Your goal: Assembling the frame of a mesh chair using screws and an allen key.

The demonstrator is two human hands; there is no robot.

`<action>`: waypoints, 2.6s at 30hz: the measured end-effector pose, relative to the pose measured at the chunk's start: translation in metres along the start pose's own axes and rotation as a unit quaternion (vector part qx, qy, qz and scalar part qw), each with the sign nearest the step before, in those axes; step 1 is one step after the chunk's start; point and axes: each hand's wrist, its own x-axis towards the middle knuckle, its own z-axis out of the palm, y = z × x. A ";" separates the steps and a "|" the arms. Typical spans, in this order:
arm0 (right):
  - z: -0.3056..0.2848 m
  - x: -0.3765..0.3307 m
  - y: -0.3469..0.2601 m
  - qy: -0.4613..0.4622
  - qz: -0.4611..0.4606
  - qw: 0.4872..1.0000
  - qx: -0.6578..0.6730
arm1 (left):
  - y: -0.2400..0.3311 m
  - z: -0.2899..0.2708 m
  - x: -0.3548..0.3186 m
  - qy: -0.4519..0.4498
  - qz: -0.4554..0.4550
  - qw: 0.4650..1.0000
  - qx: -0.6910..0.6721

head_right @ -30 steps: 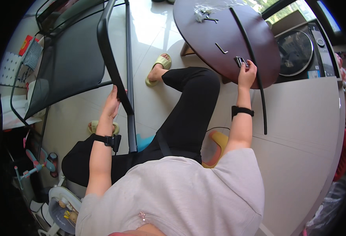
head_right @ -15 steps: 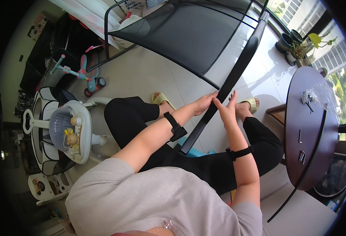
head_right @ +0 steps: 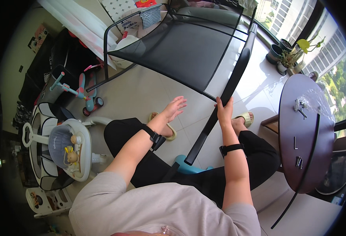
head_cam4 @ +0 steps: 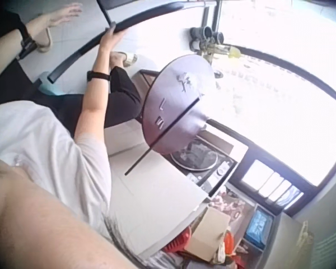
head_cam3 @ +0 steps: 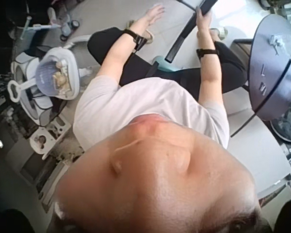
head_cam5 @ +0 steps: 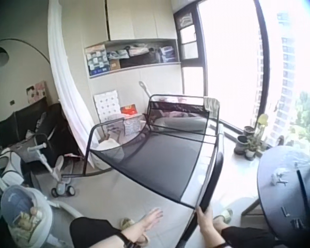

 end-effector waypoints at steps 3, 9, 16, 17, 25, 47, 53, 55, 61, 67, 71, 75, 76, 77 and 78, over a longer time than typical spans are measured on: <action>-0.022 0.031 0.006 0.028 -0.015 0.999 -0.024 | 0.019 -0.024 -0.005 0.025 0.025 0.999 0.013; -0.062 0.066 0.001 -0.003 0.017 0.997 -0.069 | 0.076 -0.078 -0.020 0.100 0.083 0.989 0.072; -0.089 0.078 -0.014 -0.024 0.069 0.995 -0.071 | 0.153 -0.240 -0.073 0.250 0.245 0.914 0.203; -0.095 0.079 -0.012 -0.021 0.076 0.995 -0.060 | 0.161 -0.255 -0.086 0.322 0.196 0.884 0.276; -0.113 0.051 -0.053 -0.012 0.172 0.983 -0.058 | 0.087 -0.435 -0.103 0.609 0.178 0.667 0.391; -0.104 0.048 -0.099 0.028 0.206 0.971 -0.115 | 0.099 -0.521 -0.065 0.416 0.232 0.867 -0.149; -0.077 0.068 -0.087 0.028 0.171 0.974 -0.143 | 0.087 -0.464 -0.047 0.470 0.290 0.819 -0.153; -0.067 0.078 -0.081 0.031 0.170 0.975 -0.140 | 0.076 -0.451 -0.049 0.472 0.302 0.818 -0.130; -0.104 0.108 -0.062 0.050 0.138 0.976 -0.160 | 0.050 -0.391 -0.069 0.490 0.332 0.800 -0.092; -0.144 0.123 -0.047 0.059 0.114 0.970 -0.205 | 0.013 -0.339 -0.113 0.498 0.335 0.798 -0.057; -0.170 0.130 -0.038 0.067 0.099 0.968 -0.220 | -0.012 -0.312 -0.140 0.514 0.315 0.797 -0.046; -0.186 0.131 -0.045 0.066 0.097 0.967 -0.227 | -0.025 -0.284 -0.164 0.513 0.319 0.796 -0.035; -0.187 0.129 -0.051 0.061 0.100 0.965 -0.236 | -0.025 -0.276 -0.170 0.512 0.322 0.796 -0.032; -0.189 0.129 -0.055 0.055 0.102 0.963 -0.244 | -0.024 -0.267 -0.177 0.519 0.322 0.791 -0.035; -0.194 0.129 -0.059 0.042 0.108 0.962 -0.248 | -0.023 -0.261 -0.184 0.528 0.323 0.785 -0.038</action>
